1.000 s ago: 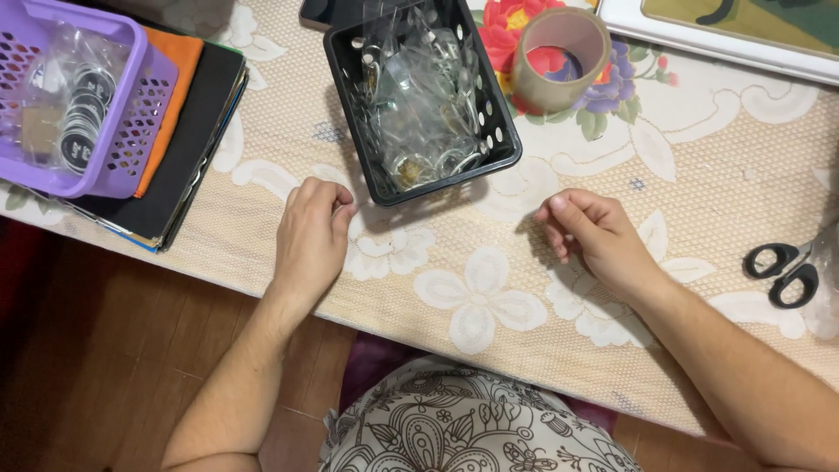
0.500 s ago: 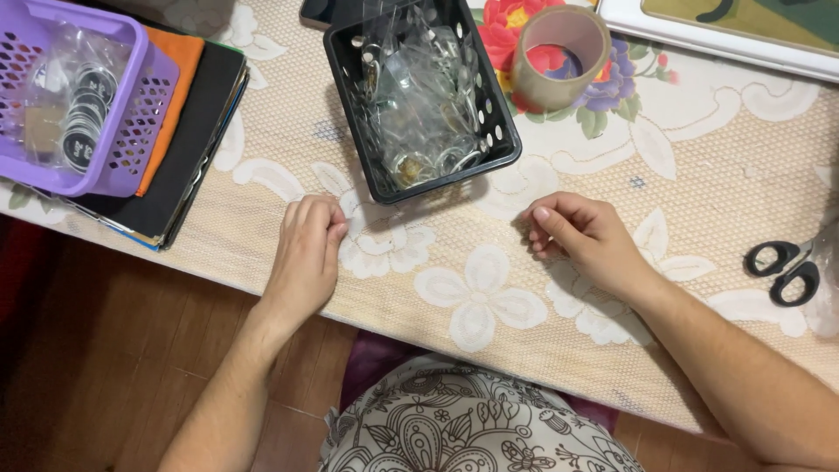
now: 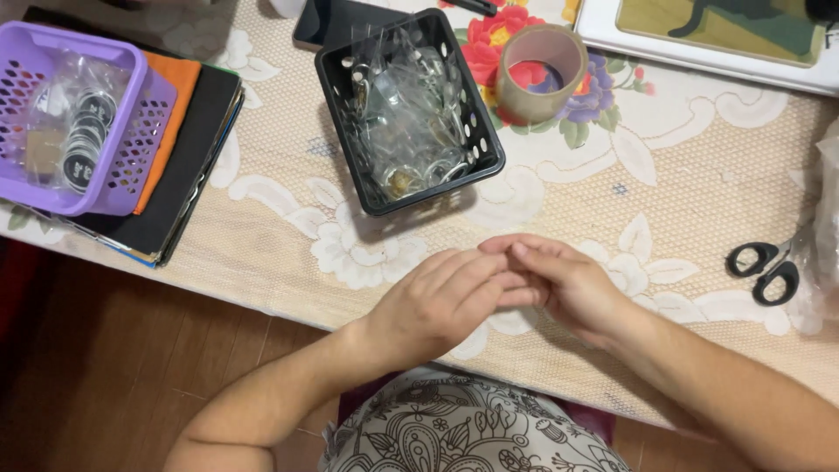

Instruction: The person wraps small keychains with clear tape and places them into a black plastic basket. After wrapping several keychains, the person handles a stack of clear plastic bags, smoothing and folding them on the table.

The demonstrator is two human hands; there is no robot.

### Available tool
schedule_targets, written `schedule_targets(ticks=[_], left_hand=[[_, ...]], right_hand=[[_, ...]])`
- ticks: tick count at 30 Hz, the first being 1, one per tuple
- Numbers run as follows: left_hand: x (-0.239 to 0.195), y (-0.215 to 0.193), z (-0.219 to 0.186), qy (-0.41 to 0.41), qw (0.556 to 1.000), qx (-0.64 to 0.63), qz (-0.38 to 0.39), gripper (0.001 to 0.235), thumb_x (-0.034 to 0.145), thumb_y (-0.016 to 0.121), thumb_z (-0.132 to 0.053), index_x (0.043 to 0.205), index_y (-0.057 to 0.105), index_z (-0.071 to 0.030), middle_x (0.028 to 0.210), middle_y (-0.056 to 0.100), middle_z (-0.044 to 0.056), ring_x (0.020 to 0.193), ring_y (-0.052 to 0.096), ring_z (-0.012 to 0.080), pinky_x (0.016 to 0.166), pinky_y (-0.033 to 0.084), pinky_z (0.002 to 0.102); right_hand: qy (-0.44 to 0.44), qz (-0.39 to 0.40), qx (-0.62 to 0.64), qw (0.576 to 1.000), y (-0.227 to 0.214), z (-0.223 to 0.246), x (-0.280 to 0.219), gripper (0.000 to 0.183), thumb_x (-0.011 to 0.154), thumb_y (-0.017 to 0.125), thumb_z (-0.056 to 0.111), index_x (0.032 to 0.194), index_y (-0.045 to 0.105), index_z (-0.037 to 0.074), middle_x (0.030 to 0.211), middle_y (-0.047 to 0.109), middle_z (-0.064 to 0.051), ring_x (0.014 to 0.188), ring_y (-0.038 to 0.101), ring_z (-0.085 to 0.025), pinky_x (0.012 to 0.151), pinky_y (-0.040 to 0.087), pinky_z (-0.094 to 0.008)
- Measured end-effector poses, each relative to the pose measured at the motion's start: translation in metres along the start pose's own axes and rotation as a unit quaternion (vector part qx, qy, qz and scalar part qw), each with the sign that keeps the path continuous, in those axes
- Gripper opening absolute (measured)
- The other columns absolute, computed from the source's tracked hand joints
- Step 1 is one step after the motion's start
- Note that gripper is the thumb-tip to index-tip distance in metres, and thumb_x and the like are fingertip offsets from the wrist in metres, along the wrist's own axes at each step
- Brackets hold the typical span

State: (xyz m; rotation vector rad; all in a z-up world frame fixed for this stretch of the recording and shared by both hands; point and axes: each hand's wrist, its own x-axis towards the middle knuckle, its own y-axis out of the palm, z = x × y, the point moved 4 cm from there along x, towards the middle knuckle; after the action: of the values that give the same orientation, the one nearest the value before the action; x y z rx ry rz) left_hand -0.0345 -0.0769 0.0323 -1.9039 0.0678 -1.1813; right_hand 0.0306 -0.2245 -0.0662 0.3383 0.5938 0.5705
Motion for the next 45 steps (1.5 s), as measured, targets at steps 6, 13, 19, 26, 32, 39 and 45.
schedule_targets(ticks=[6,13,19,26,32,39,45], left_hand=[[-0.005,0.053,0.011,0.113,0.968,0.223,0.021,0.020,0.104,0.048,-0.012,0.101,0.067,-0.005,0.100,0.063,0.015,0.104,0.063,0.0315,0.099,0.049,0.041],[0.001,0.055,0.014,0.101,0.962,0.251,0.028,0.022,0.100,0.049,-0.008,0.106,0.070,-0.004,0.108,0.068,0.017,0.108,0.064,0.0308,0.106,0.049,0.044],[0.007,0.023,0.013,0.110,0.979,0.157,-0.065,0.022,0.099,0.049,-0.004,0.105,0.070,-0.005,0.114,0.071,0.015,0.097,0.072,0.0274,0.091,0.061,0.040],[0.006,0.023,0.035,0.102,0.987,0.113,-0.046,0.013,0.096,0.054,-0.001,0.089,0.063,-0.006,0.106,0.068,0.013,0.092,0.068,0.0291,0.084,0.058,0.039],[0.000,0.027,0.044,0.033,0.997,-0.048,-0.046,0.004,0.092,0.064,-0.008,0.092,0.061,-0.005,0.103,0.064,0.014,0.093,0.066,0.0341,0.077,0.056,0.043],[0.002,0.030,0.045,0.003,0.996,-0.082,-0.019,0.011,0.090,0.068,-0.012,0.095,0.063,-0.003,0.116,0.067,0.016,0.112,0.065,0.0370,0.093,0.054,0.046],[0.006,0.034,0.044,0.027,0.997,-0.068,0.001,0.019,0.091,0.066,-0.013,0.105,0.066,-0.001,0.115,0.065,0.017,0.114,0.061,0.0375,0.096,0.051,0.048]], right_hand=[[-0.033,-0.040,0.053,0.997,-0.035,-0.029,0.023,0.044,0.105,0.042,0.025,0.134,0.055,-0.006,0.096,0.071,-0.016,0.080,0.075,-0.022,0.072,0.063,-0.037],[-0.065,-0.089,-0.008,0.994,-0.024,0.009,0.025,0.028,0.104,0.045,0.020,0.121,0.059,0.002,0.080,0.060,0.000,0.065,0.066,-0.006,0.056,0.061,-0.023],[-0.105,-0.068,-0.023,0.992,-0.027,0.043,0.040,0.020,0.106,0.040,0.022,0.108,0.054,0.009,0.073,0.041,0.006,0.062,0.049,-0.005,0.048,0.047,-0.018],[-0.165,0.042,-0.158,0.973,-0.008,0.056,0.029,0.064,0.096,0.046,0.056,0.120,0.058,-0.002,0.080,0.044,-0.001,0.075,0.051,-0.011,0.063,0.058,-0.030],[-0.279,0.047,-0.276,0.919,0.010,0.075,0.013,0.026,0.098,0.059,0.018,0.103,0.069,-0.005,0.077,0.045,-0.004,0.074,0.051,-0.012,0.062,0.060,-0.029],[-0.222,-0.003,-0.213,0.952,-0.009,0.046,0.025,0.038,0.106,0.043,0.031,0.116,0.058,-0.002,0.088,0.059,-0.008,0.079,0.064,-0.015,0.071,0.058,-0.033],[-0.181,-0.059,-0.202,0.961,0.001,0.050,0.019,0.031,0.107,0.046,0.020,0.093,0.064,0.000,0.056,0.048,0.005,0.052,0.042,-0.002,0.049,0.034,-0.017]])
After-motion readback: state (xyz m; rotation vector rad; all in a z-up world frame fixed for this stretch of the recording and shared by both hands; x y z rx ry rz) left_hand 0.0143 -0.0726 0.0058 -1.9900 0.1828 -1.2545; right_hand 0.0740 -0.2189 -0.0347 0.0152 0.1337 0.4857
